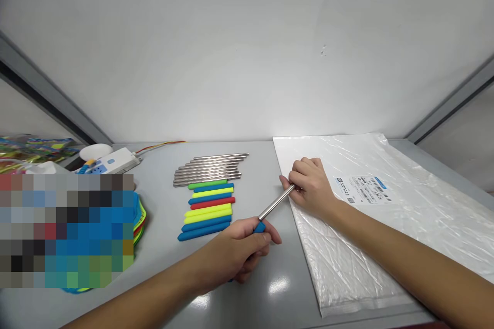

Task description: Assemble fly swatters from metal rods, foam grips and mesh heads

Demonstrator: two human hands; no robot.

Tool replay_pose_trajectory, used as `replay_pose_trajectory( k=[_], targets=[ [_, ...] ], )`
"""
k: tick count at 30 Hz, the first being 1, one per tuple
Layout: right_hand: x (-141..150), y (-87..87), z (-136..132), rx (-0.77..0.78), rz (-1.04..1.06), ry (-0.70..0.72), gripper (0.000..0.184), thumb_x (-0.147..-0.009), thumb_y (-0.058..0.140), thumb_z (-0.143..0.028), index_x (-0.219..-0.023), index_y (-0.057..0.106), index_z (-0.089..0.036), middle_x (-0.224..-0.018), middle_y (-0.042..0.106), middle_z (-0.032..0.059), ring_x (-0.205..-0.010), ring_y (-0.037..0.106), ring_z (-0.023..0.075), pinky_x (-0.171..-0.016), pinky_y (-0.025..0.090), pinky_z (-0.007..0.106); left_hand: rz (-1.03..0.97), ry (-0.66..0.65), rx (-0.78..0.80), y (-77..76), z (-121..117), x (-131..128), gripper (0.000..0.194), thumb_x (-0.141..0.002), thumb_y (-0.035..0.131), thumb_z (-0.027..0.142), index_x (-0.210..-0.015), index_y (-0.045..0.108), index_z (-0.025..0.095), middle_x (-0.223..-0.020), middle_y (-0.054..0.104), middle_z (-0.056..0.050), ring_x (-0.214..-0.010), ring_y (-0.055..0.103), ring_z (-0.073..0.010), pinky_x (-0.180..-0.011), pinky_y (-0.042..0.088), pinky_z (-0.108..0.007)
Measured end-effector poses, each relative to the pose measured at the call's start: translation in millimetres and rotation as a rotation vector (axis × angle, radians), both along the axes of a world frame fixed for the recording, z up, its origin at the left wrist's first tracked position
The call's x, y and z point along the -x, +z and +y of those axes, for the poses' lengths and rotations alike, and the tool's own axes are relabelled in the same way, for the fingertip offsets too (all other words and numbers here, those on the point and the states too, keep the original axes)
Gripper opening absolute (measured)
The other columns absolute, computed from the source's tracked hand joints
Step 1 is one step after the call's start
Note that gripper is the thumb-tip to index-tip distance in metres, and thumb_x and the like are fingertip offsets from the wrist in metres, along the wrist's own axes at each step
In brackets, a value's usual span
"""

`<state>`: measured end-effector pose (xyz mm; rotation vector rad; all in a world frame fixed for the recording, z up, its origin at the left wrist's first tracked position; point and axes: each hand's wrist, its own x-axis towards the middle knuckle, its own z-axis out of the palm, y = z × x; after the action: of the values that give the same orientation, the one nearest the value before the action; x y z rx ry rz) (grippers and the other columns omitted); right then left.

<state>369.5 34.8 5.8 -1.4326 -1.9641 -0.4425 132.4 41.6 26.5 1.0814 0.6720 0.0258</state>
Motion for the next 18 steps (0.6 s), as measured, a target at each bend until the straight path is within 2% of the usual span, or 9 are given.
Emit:
replay_pose_trajectory(
  k=[5,12,18],
  targets=[
    [-0.3,0.5,0.1,-0.01,-0.001,-0.002,0.035,-0.087,0.057,-0.019,-0.058,0.038,-0.02,-0.062,0.043,-0.0022,-0.063,0.039,0.0137,-0.068,0.029,0.034,-0.017,-0.006,0.012,-0.4,0.9,0.9,0.016,-0.088,0.051,0.031,-0.1,0.058,0.023,-0.072,0.042,0.006,-0.049,0.031,-0.0043,-0.043,0.027,-0.018],
    [-1.2,7.5,-2.5,-0.134,-0.13,0.017,0.035,-0.085,0.059,-0.017,-0.059,0.036,-0.02,-0.06,0.045,-0.0022,-0.061,0.036,0.0143,-0.066,0.028,0.034,-0.009,-0.053,0.071,-0.2,3.0,3.3,0.015,-0.09,0.049,0.033,-0.096,0.057,0.022,-0.065,0.035,0.007,-0.047,0.026,-0.0048,-0.041,0.021,-0.018],
    [-2.6,8.0,-4.4,-0.174,-0.148,0.026,0.034,-0.083,0.06,-0.017,-0.059,0.037,-0.021,-0.06,0.045,-0.0025,-0.06,0.038,0.0141,-0.067,0.028,0.034,0.007,-0.078,0.013,1.8,5.4,6.4,0.02,-0.09,0.051,0.036,-0.102,0.058,0.021,-0.068,0.036,0.007,-0.048,0.028,-0.0049,-0.042,0.022,-0.018]
  ],
)
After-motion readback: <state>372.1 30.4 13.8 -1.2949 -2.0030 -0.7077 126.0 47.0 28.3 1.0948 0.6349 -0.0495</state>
